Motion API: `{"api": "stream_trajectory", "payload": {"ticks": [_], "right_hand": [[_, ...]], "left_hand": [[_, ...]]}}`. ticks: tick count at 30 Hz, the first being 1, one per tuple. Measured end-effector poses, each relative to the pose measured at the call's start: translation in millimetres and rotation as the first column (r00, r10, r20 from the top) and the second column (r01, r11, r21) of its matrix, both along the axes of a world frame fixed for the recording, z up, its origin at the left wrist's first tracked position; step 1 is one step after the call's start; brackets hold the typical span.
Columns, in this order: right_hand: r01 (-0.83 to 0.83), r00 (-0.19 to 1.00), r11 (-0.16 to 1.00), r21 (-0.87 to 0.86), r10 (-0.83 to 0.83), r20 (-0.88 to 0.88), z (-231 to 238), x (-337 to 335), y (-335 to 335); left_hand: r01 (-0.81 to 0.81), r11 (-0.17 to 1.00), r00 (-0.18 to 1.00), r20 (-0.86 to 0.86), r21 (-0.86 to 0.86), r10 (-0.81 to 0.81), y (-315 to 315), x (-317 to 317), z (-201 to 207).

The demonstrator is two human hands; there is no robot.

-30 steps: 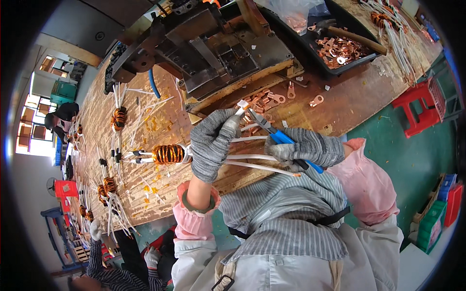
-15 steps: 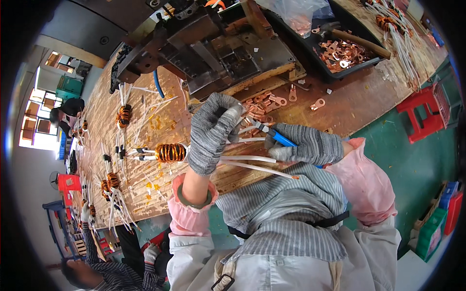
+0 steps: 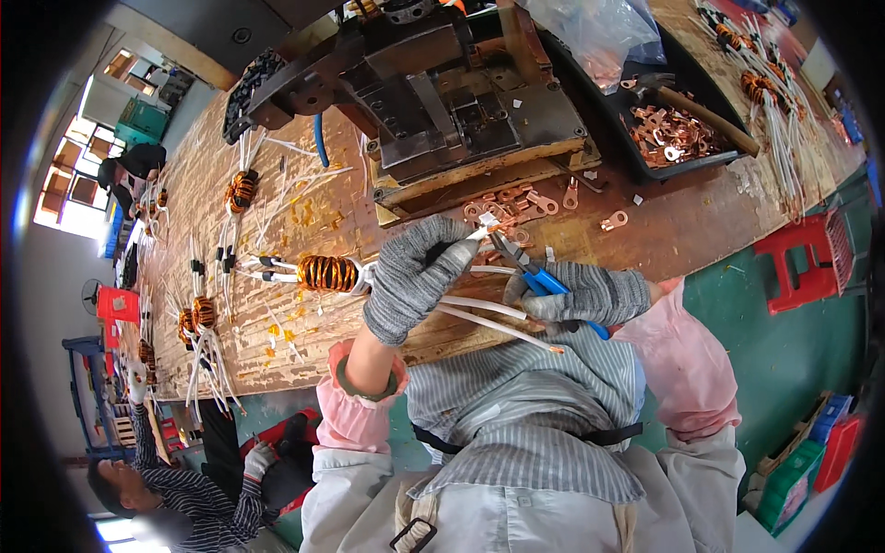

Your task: Crimping copper terminals onto electrical wires and using pliers to trim or secure components.

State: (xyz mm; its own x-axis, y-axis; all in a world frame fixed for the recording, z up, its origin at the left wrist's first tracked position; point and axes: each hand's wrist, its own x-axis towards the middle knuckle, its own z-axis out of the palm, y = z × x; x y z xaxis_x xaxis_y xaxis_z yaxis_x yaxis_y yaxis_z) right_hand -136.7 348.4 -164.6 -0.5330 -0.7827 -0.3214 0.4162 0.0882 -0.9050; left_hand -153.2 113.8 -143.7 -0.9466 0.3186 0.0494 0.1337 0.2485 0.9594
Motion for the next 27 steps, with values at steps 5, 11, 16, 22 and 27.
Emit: {"api": "stream_trajectory", "payload": {"ticks": [5, 11, 16, 22, 27], "right_hand": [[0.020, 0.978, 0.997, -0.074, -0.035, -0.205, -12, -1, -7], [-0.070, 0.989, 0.993, -0.098, 0.082, 0.123, -12, -1, -5], [-0.060, 0.980, 0.975, -0.213, 0.098, 0.171, -16, 2, -8], [0.166, 0.966, 0.986, 0.025, -0.158, -0.203, 14, 14, -18], [0.516, 0.561, 0.810, 0.280, -0.071, -0.825, 10, 22, -31]], "left_hand": [[-0.028, 0.998, 0.995, -0.099, -0.052, 0.023, -1, 2, 0], [-0.013, 1.000, 0.974, -0.228, 0.000, 0.013, -1, 2, -1], [-0.040, 0.999, 0.964, -0.263, 0.002, 0.039, 0, 4, -2], [-0.060, 0.994, 0.989, -0.127, 0.087, 0.071, -5, 5, 1], [0.028, 0.980, 1.000, 0.003, 0.199, -0.030, -13, 6, 11]]}}
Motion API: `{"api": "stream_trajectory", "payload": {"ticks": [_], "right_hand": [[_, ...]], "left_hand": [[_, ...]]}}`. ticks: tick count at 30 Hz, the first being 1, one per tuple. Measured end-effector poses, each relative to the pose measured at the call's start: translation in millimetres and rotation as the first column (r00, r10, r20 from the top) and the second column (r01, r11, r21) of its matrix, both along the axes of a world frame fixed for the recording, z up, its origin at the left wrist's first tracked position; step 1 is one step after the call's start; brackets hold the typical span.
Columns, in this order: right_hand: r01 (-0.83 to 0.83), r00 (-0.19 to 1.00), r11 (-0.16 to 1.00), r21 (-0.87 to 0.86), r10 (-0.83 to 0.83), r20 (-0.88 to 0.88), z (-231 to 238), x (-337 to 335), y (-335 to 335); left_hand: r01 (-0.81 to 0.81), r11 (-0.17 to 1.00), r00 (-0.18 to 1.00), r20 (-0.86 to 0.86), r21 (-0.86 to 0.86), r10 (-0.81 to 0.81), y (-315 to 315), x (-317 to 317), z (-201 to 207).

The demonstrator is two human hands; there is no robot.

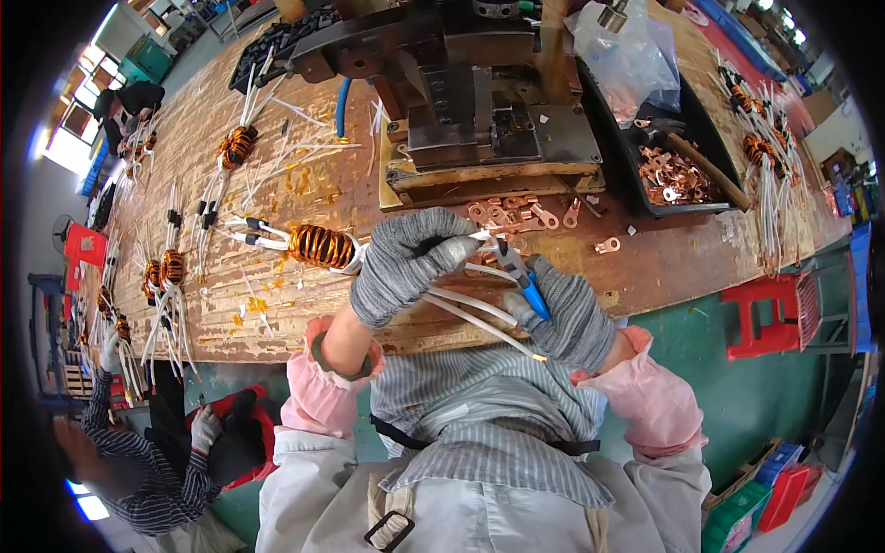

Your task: Crimping copper terminals onto electrical wires and using pliers to trim or secure components.

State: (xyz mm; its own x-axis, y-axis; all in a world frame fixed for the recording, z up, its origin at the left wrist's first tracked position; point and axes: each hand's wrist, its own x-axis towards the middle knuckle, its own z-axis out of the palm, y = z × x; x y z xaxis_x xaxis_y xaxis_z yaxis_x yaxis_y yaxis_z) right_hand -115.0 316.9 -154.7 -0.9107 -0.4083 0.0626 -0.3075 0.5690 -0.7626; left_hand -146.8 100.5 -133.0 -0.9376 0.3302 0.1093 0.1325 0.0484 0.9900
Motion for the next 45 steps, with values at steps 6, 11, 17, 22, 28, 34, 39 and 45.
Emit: {"api": "stream_trajectory", "payload": {"ticks": [6, 11, 17, 22, 28, 34, 39, 45], "right_hand": [[0.003, 0.999, 0.997, 0.074, 0.001, -0.048, 9, -6, -2], [-0.161, 0.957, 0.946, -0.282, 0.219, 0.190, -9, -11, 6], [-0.026, 0.831, 0.831, -0.555, 0.327, 0.450, -4, -5, 2], [0.018, 0.942, 0.894, -0.449, 0.135, 0.308, -15, -8, -2], [0.134, 0.958, 0.979, 0.151, -0.089, -0.272, -5, -21, 2], [-0.152, 0.988, 0.984, -0.091, 0.149, -0.035, -15, -25, 10], [-0.206, 0.912, 0.833, -0.513, 0.353, 0.208, -16, -20, 11], [-0.270, 0.837, 0.816, -0.511, 0.461, 0.293, -8, -25, 13]], "left_hand": [[0.096, 0.995, 0.995, -0.027, -0.037, -0.097, -8, -3, 7], [0.138, 0.990, 0.990, 0.035, -0.016, -0.137, -10, -7, 10], [0.037, 0.999, 0.999, -0.032, -0.010, -0.038, -1, -5, 6], [-0.014, 1.000, 0.989, -0.146, -0.008, 0.012, 4, -5, -1], [0.044, 0.997, 0.995, -0.091, -0.066, -0.050, 1, -7, 5], [0.157, 0.987, 0.988, 0.012, -0.031, -0.156, -8, -7, 14], [0.215, 0.977, 0.976, -0.008, -0.006, -0.215, -11, -10, 9], [0.272, 0.957, 0.957, -0.072, -0.099, -0.280, -14, -10, 8]]}}
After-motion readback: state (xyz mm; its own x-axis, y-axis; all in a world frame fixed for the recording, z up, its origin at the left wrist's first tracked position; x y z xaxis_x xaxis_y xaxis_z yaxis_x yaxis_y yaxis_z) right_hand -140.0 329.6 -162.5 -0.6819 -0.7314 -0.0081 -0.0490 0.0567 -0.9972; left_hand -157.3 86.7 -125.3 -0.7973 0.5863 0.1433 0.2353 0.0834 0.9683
